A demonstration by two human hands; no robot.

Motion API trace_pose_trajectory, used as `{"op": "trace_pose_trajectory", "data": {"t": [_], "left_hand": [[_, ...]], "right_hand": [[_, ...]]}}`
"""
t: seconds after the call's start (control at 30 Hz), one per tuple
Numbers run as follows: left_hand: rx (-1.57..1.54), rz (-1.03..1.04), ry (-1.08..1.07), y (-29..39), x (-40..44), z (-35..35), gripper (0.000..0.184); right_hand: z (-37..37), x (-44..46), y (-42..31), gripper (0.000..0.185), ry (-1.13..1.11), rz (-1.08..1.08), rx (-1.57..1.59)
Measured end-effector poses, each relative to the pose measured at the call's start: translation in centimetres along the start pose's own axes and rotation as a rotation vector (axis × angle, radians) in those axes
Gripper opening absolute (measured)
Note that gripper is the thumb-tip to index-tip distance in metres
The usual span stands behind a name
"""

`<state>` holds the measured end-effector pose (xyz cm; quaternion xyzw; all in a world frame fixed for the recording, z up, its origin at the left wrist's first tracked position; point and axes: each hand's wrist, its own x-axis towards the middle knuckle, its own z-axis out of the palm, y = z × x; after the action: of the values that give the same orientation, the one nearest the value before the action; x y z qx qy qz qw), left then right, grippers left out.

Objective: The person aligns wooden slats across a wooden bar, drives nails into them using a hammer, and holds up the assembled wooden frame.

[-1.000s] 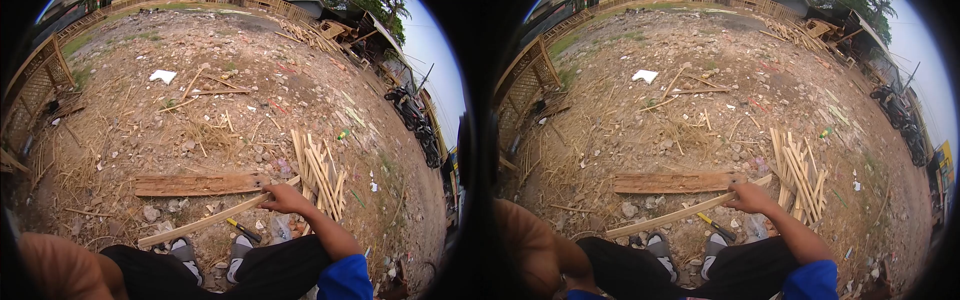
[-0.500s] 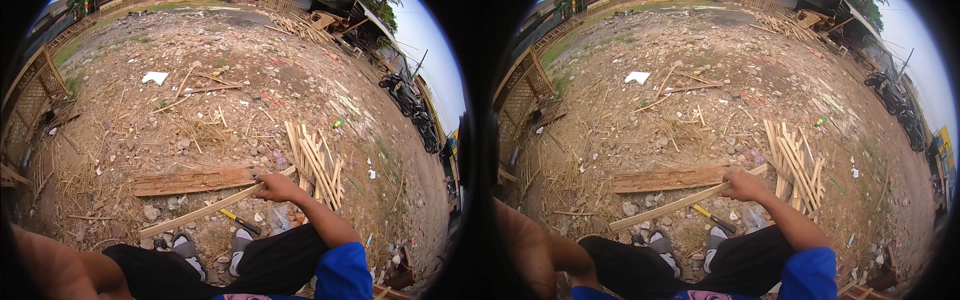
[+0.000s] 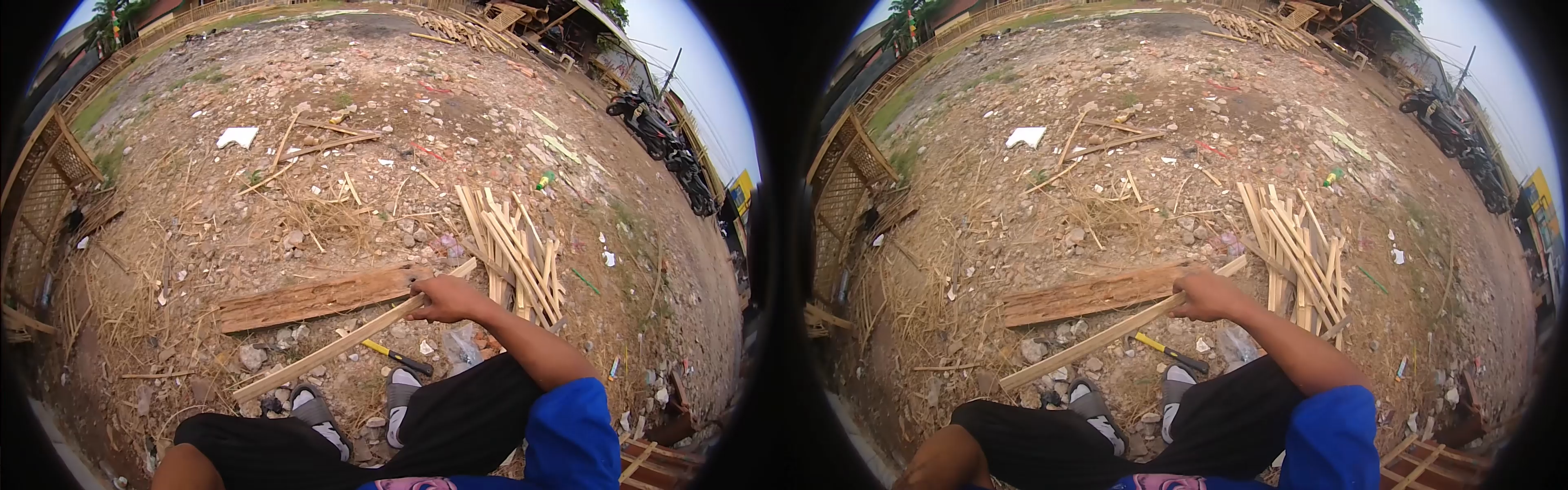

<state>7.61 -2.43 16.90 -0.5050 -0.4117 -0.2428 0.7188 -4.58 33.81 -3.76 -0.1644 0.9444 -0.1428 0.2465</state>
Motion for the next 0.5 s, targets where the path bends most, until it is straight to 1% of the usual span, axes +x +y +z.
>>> {"op": "trace_pose_trajectory", "data": {"t": [0.1, 0.4, 0.5], "left_hand": [[-0.003, 0.001, 0.01, 0.13, -0.1, -0.02, 0.071], [-0.018, 0.01, 0.05, 0.15, -0.59, 0.16, 0.07], [-0.014, 0.013, 0.059, 0.3, -0.65, 0.06, 0.07]], "right_hand": [[-0.02, 0.04, -0.1, 0.057, -0.012, 0.024, -0.043], [0.13, 0.09, -0.02, 0.056, 0.012, -0.01, -0.016], [-0.01, 0.06, -0.19, 0.057, -0.012, 0.007, -0.015]]}}
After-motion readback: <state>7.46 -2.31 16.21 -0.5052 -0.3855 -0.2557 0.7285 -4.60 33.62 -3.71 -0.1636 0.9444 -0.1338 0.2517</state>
